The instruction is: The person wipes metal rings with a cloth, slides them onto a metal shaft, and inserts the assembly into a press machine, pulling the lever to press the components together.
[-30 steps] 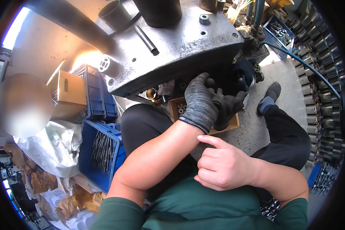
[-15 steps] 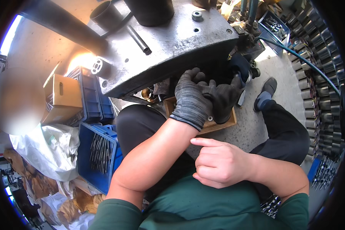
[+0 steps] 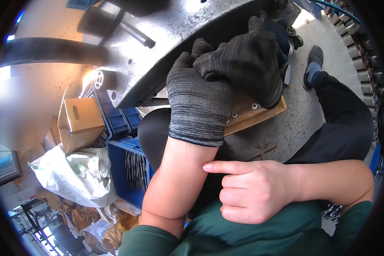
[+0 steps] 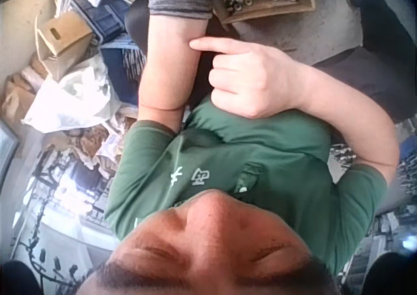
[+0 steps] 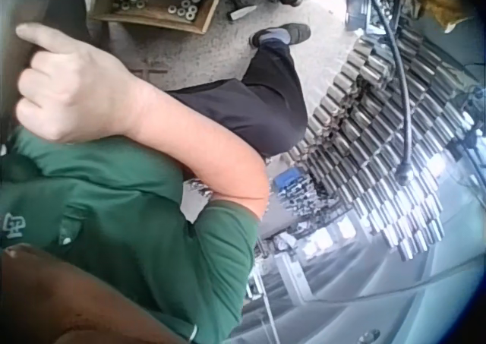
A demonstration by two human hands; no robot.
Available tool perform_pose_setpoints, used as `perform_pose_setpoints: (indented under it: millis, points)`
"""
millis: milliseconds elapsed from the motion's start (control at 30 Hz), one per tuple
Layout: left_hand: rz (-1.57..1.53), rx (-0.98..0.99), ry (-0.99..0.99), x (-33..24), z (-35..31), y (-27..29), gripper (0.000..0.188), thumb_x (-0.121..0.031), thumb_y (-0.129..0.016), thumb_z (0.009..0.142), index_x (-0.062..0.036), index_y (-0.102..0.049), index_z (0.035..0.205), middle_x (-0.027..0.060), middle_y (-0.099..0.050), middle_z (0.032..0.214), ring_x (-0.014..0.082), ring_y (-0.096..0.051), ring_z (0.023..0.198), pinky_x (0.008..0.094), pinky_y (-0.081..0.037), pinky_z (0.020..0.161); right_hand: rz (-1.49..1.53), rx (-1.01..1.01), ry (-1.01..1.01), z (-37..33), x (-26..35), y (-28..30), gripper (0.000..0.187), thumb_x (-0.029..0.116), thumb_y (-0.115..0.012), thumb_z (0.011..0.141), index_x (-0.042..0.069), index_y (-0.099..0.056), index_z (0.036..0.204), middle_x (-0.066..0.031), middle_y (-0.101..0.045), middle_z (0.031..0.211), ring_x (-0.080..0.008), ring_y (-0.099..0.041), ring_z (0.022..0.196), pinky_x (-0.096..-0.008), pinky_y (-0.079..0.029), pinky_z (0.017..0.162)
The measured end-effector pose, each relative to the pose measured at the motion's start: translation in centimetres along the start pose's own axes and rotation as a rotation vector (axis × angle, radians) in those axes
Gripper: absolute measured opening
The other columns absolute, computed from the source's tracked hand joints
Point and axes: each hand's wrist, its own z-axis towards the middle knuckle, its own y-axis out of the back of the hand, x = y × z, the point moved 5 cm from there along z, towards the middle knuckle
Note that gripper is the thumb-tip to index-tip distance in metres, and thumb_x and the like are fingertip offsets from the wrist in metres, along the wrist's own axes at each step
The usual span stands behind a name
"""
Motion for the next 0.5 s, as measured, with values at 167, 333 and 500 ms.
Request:
perform_pose_setpoints:
  millis: [167, 333, 500]
  points:
    - [0.031, 0.107, -0.055, -1.1, 0.7, 0.9, 0.032, -0.028, -0.037, 0.107, -0.0046, -0.058, 0.108, 0.0098, -0.064, 0.104, 0.0254, -0.061, 0.101, 0.04, -0.049, 0.098, 0.079, -0.113, -0.022, 0.4, 0.0, 0.8, 0.028, 0.002, -0.064, 0.073, 0.007, -0.041, 0.058, -0.0014, -0.037, 0.062, -0.017, -0.044, 0.054, -0.0542, -0.048, 0.107]
    - [0.06, 0.229, -0.086, -1.1, 2.1, 0.9, 0.03, -0.025, -0.035, 0.107, -0.0044, -0.056, 0.113, 0.0092, -0.064, 0.109, 0.0218, -0.062, 0.102, 0.035, -0.049, 0.099, 0.001, -0.16, -0.058, 0.3, -0.5, -0.1, 0.03, -0.001, -0.064, 0.076, 0.008, -0.041, 0.058, -0.0008, -0.037, 0.061, -0.0167, -0.042, 0.052, -0.0586, -0.047, 0.107]
    - [0.576, -0.338, -0.296, -0.7, 2.8, 0.0, 0.03, -0.024, -0.035, 0.107, -0.005, -0.057, 0.115, 0.0084, -0.065, 0.109, 0.0197, -0.062, 0.102, 0.0327, -0.049, 0.098, 0.042, -0.17, -0.1, 0.1, -0.6, -0.5, 0.03, 0.0, -0.062, 0.075, 0.008, -0.039, 0.057, -0.0009, -0.035, 0.061, -0.0167, -0.04, 0.051, -0.0576, -0.046, 0.108]
